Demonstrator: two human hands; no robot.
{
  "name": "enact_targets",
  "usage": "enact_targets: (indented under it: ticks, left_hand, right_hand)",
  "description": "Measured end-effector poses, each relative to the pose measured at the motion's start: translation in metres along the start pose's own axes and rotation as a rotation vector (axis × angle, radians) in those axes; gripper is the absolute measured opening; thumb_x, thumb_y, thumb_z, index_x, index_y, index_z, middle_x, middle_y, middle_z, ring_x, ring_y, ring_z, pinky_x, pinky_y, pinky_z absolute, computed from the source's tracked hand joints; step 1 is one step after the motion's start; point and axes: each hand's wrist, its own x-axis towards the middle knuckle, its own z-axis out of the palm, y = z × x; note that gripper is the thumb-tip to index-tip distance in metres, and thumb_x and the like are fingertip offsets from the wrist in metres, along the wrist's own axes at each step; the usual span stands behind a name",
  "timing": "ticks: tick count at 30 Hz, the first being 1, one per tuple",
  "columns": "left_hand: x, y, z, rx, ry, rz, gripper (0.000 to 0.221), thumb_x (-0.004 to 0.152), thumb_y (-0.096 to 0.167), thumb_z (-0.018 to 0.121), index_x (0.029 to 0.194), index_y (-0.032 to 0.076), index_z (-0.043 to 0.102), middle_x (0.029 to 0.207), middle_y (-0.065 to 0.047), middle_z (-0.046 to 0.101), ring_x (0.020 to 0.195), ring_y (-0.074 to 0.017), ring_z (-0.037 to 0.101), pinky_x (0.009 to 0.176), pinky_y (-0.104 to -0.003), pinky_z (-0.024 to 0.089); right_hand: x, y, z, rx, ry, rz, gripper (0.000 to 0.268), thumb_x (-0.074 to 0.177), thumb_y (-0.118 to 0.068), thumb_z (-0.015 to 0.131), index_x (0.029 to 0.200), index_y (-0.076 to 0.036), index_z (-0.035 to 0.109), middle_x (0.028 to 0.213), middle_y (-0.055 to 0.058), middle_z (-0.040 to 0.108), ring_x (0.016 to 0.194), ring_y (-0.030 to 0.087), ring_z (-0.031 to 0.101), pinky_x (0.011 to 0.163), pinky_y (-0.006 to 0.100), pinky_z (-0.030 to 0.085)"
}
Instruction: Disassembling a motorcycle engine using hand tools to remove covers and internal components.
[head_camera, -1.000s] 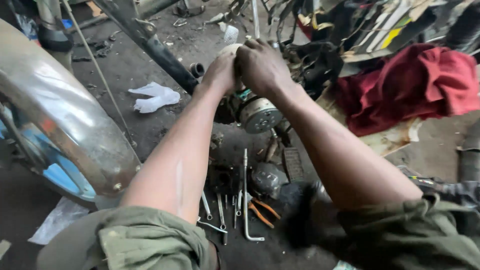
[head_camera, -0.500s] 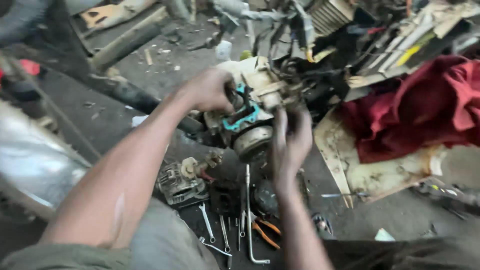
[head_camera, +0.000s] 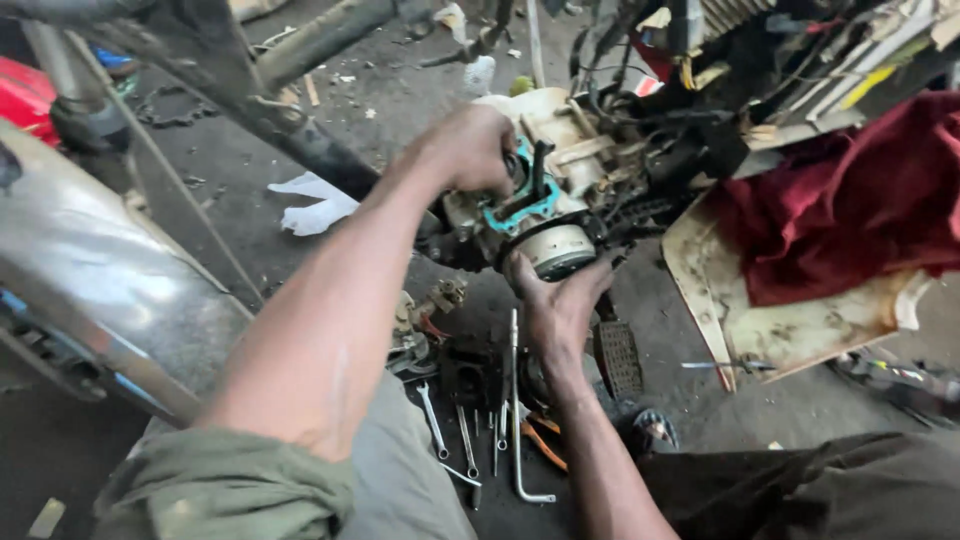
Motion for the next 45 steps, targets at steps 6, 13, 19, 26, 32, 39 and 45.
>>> enact_targets:
  ticks: [6,13,19,26,32,39,45]
  left_hand:
    - [0.009,-0.004,0.005,-0.037,-0.027,-0.011,0.055,0.055,0.034,0.091,0.107,0.018,0.078,0.103,-0.016,0.075,0.113,-0.0376,0.069,0.095,-0.051,0.056]
    - [0.010,-0.009,0.007,-0.084,0.016,-0.001,0.050,0.055,0.026,0.089,0.103,0.017,0.079,0.101,-0.018,0.075,0.110,-0.0407,0.069,0.092,-0.051,0.056]
    - [0.015,-0.015,-0.010,-0.088,0.027,0.010,0.052,0.055,0.028,0.090,0.104,0.019,0.079,0.103,-0.015,0.076,0.112,-0.0387,0.069,0.094,-0.051,0.056]
    - [-0.045,0.039,-0.061,-0.255,-0.077,-0.136,0.063,0.079,0.007,0.085,0.137,0.005,0.060,0.147,-0.013,0.058,0.127,-0.0320,0.064,0.115,-0.048,0.048]
    - [-0.042,0.041,-0.062,-0.288,-0.098,-0.162,0.065,0.081,0.009,0.084,0.141,0.009,0.058,0.144,-0.009,0.062,0.098,-0.0204,0.067,0.101,-0.040,0.056]
    - [-0.038,0.036,-0.053,-0.272,-0.071,-0.113,0.064,0.084,0.012,0.084,0.142,0.007,0.057,0.117,-0.014,0.074,0.052,-0.0095,0.046,0.073,-0.029,0.061]
    - [-0.031,0.019,-0.041,-0.261,-0.020,-0.024,0.061,0.079,0.017,0.084,0.135,0.011,0.062,0.119,-0.015,0.072,0.076,-0.0202,0.051,0.085,-0.036,0.057]
  right_hand:
    - [0.020,0.031,0.000,0.003,-0.028,0.129,0.103,0.083,-0.061,0.077,0.150,0.003,0.032,0.146,0.031,0.042,0.143,0.043,0.043,0.123,0.051,0.029]
    - [0.001,0.036,0.012,-0.318,0.030,-0.227,0.120,0.076,-0.047,0.091,0.154,0.010,0.020,0.145,0.050,0.030,0.138,0.069,0.028,0.115,0.075,0.020]
    - [0.006,0.035,0.003,-0.105,0.061,-0.039,0.090,0.076,-0.039,0.089,0.137,0.006,0.040,0.126,0.037,0.057,0.125,0.057,0.054,0.108,0.066,0.039]
    - [0.007,0.017,0.004,-0.272,-0.032,0.038,0.109,0.084,-0.075,0.046,0.152,0.007,0.019,0.163,0.040,0.004,0.154,0.052,0.002,0.123,0.062,0.002]
    - [0.011,0.033,0.006,-0.375,-0.095,-0.022,0.131,0.075,-0.071,0.074,0.157,0.006,0.007,0.162,0.039,0.010,0.153,0.053,0.004,0.124,0.058,0.004]
    - [0.010,0.038,-0.001,-0.308,-0.037,-0.082,0.126,0.060,-0.060,0.095,0.144,0.009,0.030,0.139,0.036,0.036,0.137,0.060,0.030,0.115,0.072,0.021]
    - [0.004,0.040,0.002,-0.234,0.018,-0.151,0.114,0.067,-0.051,0.093,0.144,0.007,0.032,0.136,0.035,0.039,0.135,0.059,0.034,0.117,0.068,0.023]
